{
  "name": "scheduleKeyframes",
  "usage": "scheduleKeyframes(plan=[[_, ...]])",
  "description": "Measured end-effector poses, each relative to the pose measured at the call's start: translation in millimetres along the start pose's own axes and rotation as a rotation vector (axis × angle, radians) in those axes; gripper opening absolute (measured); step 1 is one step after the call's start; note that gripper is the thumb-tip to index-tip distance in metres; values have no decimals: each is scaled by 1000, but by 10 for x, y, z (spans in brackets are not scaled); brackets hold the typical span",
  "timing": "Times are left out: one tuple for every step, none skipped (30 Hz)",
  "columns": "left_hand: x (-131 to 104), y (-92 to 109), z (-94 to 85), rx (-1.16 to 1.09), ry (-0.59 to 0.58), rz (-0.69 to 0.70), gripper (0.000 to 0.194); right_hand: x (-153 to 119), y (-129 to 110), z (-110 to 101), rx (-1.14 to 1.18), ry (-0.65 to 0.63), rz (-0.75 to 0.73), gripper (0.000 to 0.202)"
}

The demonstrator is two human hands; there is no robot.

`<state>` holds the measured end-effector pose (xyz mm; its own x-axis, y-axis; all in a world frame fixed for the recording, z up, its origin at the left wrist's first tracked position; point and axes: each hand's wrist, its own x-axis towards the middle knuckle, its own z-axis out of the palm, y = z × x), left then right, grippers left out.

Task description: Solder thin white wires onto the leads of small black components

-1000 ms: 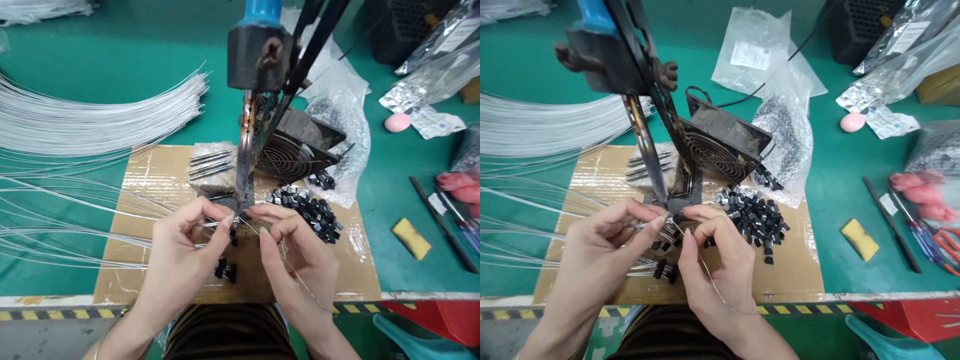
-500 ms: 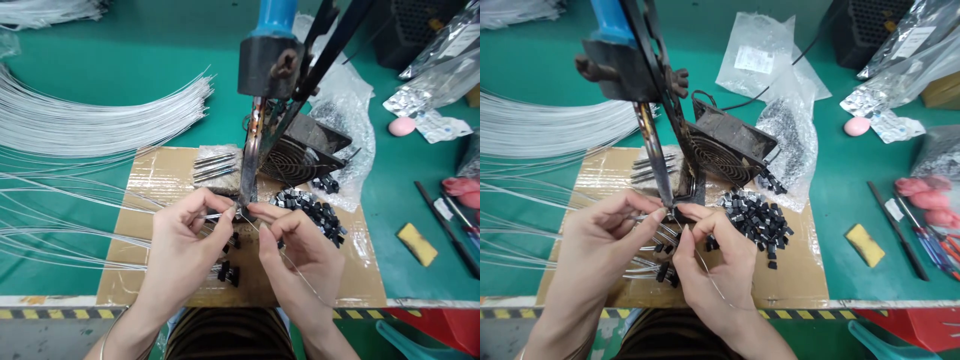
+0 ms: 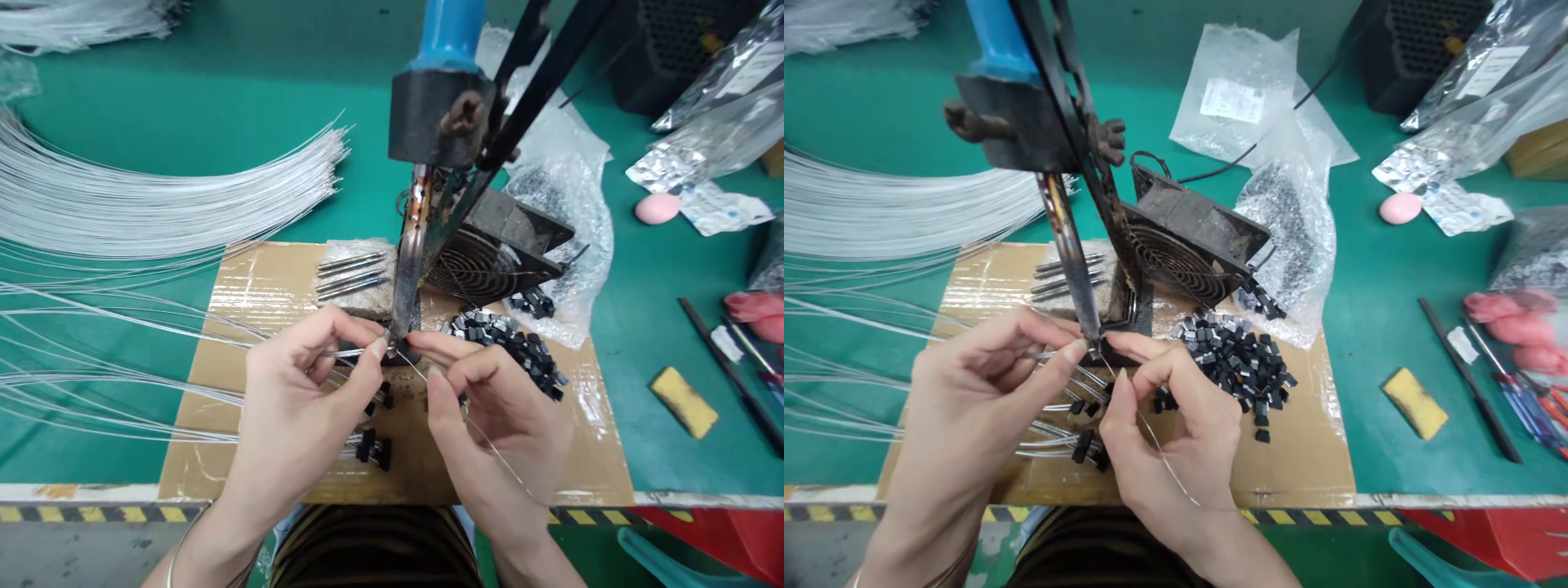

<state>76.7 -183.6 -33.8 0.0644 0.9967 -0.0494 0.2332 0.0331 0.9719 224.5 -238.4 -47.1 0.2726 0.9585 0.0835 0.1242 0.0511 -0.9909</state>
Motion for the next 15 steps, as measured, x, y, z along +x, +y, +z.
scheduleKeyframes(plan=[[-5,2,-2,2,0,0,18,-1,0,-1,-1,-1,-3,25],[-9,4,-3,4,1,0,17,-2,0,-1,-1,-3,-5,25],[-12,6,-3,4,0,-2,17,-1,0,-1,1,-2,-7,25],[-14,7,-2,3,2,0,18,0,-1,-1,3,-2,-7,25],[-14,8,1,4,2,-1,18,1,-2,-1,5,-3,-5,25],[-14,7,4,2,5,-2,18,2,-4,-1,7,-2,-3,25],[-13,6,6,0,7,-3,18,3,-5,0,8,-1,-3,25],[-12,3,8,-4,8,-4,18,4,-7,1,9,0,-5,25],[-11,0,9,-7,9,-5,18,4,-9,2,8,2,-8,25],[-10,-3,9,-9,11,-6,18,3,-10,3,5,2,-9,25],[-9,-6,8,-10,11,-8,17,1,-10,5,1,1,-10,25],[-9,-8,7,-9,11,-7,17,-1,-10,6,-5,2,-9,25],[-8,-10,5,-7,11,-5,17,-3,-9,8,-11,3,-7,25],[-6,-11,4,-8,11,-4,17,-5,-8,8,-17,4,-4,25],[-4,-11,3,-9,11,-3,18,-7,-7,8,-22,2,-2,25]])
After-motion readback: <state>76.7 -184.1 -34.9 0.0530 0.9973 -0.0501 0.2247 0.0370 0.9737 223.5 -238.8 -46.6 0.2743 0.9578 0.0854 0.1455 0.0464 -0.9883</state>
